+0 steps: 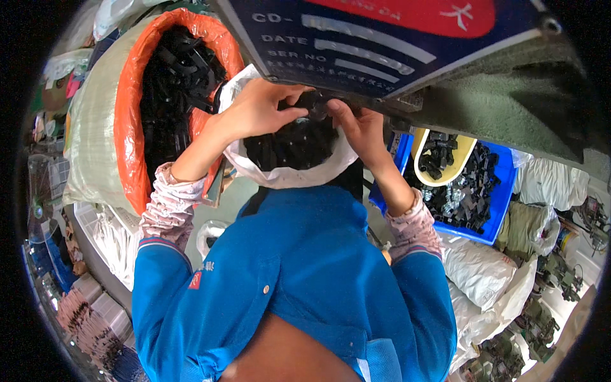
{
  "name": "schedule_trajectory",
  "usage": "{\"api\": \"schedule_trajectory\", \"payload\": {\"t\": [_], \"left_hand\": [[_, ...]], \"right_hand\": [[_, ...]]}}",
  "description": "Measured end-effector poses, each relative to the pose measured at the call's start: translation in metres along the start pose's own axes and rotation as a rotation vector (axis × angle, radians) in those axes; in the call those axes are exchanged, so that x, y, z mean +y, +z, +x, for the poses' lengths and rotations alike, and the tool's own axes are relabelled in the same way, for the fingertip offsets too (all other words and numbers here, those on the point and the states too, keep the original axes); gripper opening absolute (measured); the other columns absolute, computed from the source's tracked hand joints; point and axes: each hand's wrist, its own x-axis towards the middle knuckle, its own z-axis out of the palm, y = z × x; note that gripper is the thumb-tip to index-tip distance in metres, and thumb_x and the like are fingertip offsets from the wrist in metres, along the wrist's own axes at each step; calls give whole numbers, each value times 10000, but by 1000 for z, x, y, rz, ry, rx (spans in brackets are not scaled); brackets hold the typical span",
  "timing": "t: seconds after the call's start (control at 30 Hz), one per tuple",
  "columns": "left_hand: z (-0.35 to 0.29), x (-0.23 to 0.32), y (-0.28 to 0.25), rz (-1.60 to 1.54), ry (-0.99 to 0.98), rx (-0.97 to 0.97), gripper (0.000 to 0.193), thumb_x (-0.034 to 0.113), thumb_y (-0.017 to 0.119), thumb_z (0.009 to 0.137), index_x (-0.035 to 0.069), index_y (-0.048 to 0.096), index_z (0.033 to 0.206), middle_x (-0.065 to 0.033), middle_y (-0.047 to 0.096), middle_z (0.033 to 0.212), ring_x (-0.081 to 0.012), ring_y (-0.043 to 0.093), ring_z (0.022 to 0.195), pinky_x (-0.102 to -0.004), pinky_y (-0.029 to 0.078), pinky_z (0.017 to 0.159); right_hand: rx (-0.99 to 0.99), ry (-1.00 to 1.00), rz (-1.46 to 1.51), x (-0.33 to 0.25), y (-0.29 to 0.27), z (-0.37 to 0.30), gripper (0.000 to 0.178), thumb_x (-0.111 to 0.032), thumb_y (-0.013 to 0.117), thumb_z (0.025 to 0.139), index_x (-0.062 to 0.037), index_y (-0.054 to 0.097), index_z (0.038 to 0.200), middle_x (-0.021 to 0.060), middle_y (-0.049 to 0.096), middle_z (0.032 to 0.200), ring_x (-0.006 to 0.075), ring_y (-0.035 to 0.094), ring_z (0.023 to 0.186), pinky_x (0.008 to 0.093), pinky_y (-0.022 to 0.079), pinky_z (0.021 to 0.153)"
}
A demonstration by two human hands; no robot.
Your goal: The person repeatedly picks small black plastic components from a blue bin and a white sack, attaches a metal spring to each, and places the assembled units into a yellow tray. The process is continuous and repetitive, with the person handling one item at a time.
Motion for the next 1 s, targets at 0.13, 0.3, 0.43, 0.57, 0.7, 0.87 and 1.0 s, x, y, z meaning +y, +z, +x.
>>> {"api": "schedule_trajectory", "payload": {"t": [0.13,0.3,0.43,0.57,0.7,0.87,1.0], "left_hand": [[-15,-16,-4,90,184,122,250,146,737,792,38,672,1008,-130,679,835,-281,609,640,-339,449,589],[-19,-2,-12,-66,-61,-16,171,90,707,809,-15,649,930,-170,689,855,-327,670,768,-370,496,667],[-21,-5,-5,-94,10,19,168,78,697,818,-20,652,946,-174,692,857,-341,671,785,-367,502,684],[-23,-7,-6,-88,5,40,165,80,703,816,-10,657,946,-180,694,860,-340,674,795,-370,509,681],[-25,-9,-1,-83,42,40,180,92,714,811,6,656,958,-168,694,863,-332,672,780,-380,517,666],[-32,-8,12,5,216,266,194,126,730,804,62,642,964,-92,690,954,-327,650,766,-398,517,623],[-62,-26,17,282,320,515,386,246,756,768,61,627,1081,-134,661,950,-341,637,818,-421,514,728]], "right_hand": [[-46,164,179,28,-34,9,266,-226,500,1029,-4,622,1110,104,653,866,163,607,694,274,483,634],[-2,-16,-280,52,-51,53,276,-233,495,1012,-2,638,1058,105,672,878,179,630,769,327,510,664],[-17,-30,-434,59,-57,61,251,-212,519,998,1,637,1057,101,672,885,179,635,776,324,515,677],[-29,-38,-530,63,-56,68,229,-191,543,983,4,636,1056,98,672,891,178,641,782,320,519,690],[-41,-38,-626,68,-63,70,209,-170,567,968,7,635,1055,95,671,898,178,647,788,316,524,703],[-41,24,-680,84,-74,72,190,-144,597,949,10,635,1054,91,671,906,177,654,796,312,530,720],[-41,118,-642,85,-79,69,181,-123,621,935,13,634,1054,88,671,912,177,660,802,308,535,733]]}}
